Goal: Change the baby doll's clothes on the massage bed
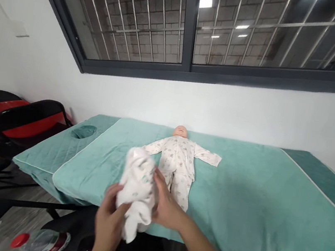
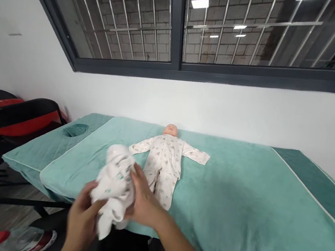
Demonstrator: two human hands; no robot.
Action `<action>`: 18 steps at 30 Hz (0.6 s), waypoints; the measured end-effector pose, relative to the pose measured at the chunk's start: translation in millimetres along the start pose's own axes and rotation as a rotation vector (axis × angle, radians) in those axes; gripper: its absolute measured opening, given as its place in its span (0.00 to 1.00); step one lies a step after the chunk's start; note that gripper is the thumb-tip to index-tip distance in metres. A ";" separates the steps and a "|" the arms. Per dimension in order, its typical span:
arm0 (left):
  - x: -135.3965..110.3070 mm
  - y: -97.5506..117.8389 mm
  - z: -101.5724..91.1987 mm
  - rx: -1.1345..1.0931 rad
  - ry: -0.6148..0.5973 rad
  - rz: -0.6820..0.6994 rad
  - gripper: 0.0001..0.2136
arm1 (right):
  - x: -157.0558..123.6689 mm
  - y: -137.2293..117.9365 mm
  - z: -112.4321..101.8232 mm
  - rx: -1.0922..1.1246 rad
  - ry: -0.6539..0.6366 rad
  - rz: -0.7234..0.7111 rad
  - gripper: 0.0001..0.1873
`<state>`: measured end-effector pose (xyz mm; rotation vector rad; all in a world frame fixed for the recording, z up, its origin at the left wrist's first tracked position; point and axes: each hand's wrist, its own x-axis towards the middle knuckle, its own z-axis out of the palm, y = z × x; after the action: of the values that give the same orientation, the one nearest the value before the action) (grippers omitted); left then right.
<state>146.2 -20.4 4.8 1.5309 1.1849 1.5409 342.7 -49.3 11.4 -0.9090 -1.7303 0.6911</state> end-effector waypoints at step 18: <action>52.8 -36.0 75.9 -0.221 -0.424 -0.150 0.15 | -57.1 15.1 -250.4 -0.934 0.719 0.344 0.40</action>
<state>210.4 52.8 -14.5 1.4873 0.8358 1.1336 595.2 -81.7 49.3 -1.8427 -1.1892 -0.3109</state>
